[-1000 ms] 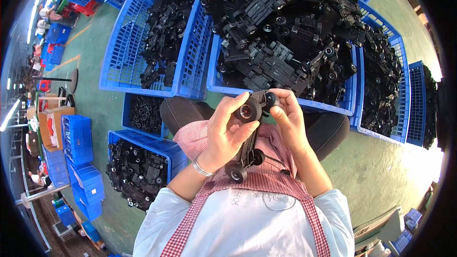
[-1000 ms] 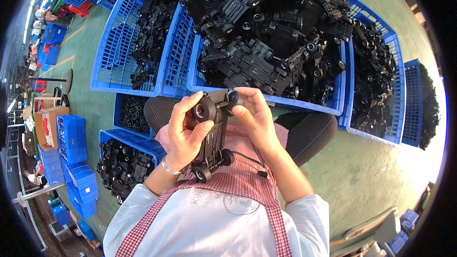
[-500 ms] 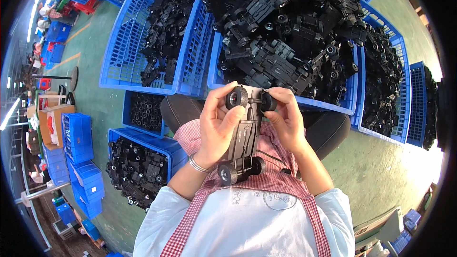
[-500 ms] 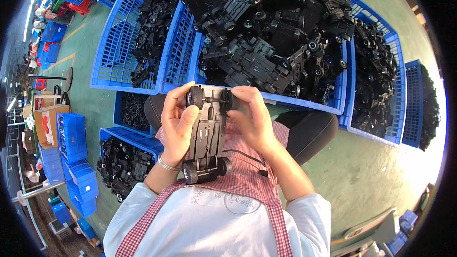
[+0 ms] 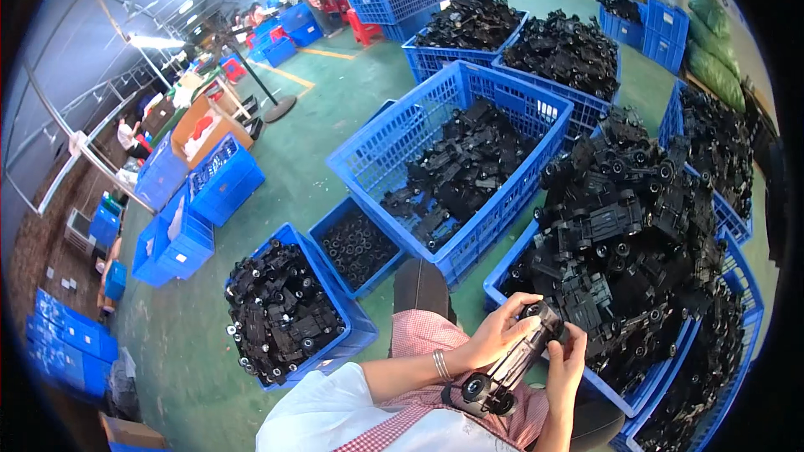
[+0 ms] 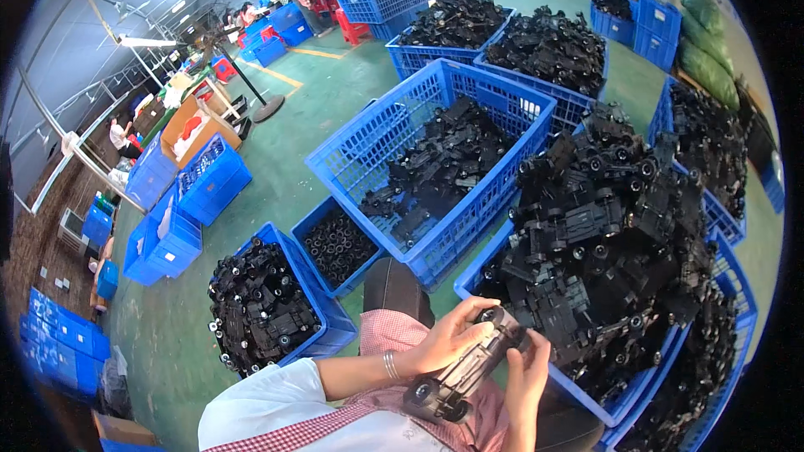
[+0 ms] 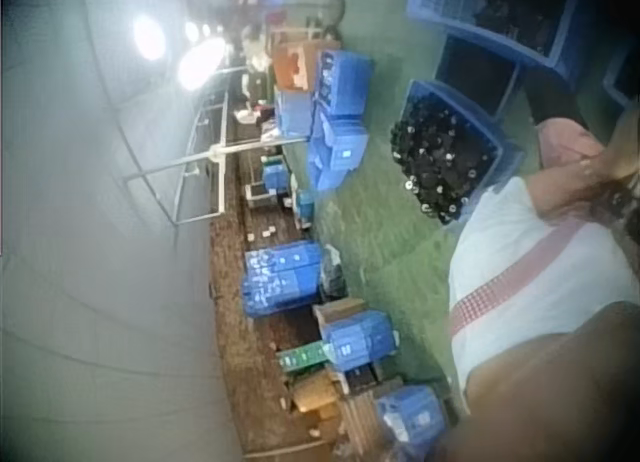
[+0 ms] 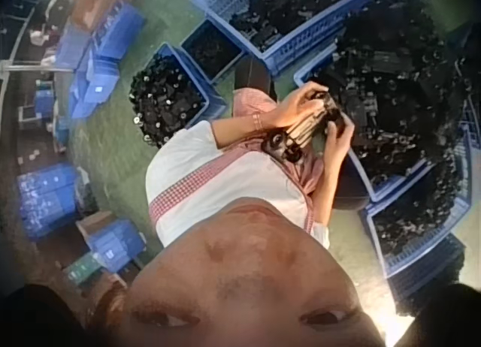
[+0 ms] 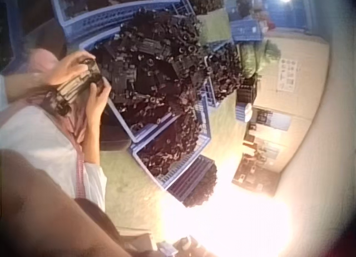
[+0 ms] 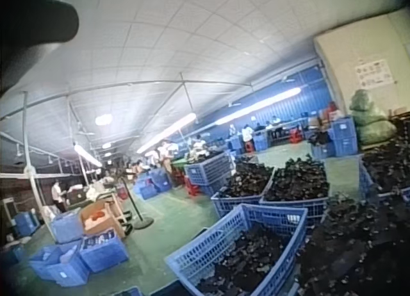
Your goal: The recorder is inspecting and checking the assembly of toy car chassis and wheels.
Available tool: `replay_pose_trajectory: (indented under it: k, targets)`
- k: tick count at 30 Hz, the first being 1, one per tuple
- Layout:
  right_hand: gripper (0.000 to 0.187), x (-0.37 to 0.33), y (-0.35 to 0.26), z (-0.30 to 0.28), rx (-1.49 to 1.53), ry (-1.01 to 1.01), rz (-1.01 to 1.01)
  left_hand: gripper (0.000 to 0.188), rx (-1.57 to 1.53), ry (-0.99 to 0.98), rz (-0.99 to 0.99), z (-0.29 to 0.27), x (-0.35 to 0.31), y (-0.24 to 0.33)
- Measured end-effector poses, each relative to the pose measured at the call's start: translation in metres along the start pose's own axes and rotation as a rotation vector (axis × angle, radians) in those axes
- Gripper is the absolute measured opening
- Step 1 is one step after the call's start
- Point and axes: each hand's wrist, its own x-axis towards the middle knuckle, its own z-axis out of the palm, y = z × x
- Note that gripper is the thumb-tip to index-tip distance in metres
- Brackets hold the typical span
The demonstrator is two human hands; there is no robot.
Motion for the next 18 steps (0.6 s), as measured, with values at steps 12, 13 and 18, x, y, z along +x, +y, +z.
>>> replay_pose_trajectory:
  k: [12,13,18]
  targets:
    - [0.031,0.006,0.025,-0.003,0.089,0.041,0.034,0.040,0.450,0.065,0.006,-0.006,0.006,-0.016]
    - [0.030,0.005,0.026,-0.003,0.052,0.030,0.065,0.040,0.450,0.063,0.009,-0.005,0.006,-0.020]
    - [0.030,-0.004,0.026,0.003,0.007,0.040,0.036,0.037,0.575,0.162,0.008,-0.005,0.001,-0.027]
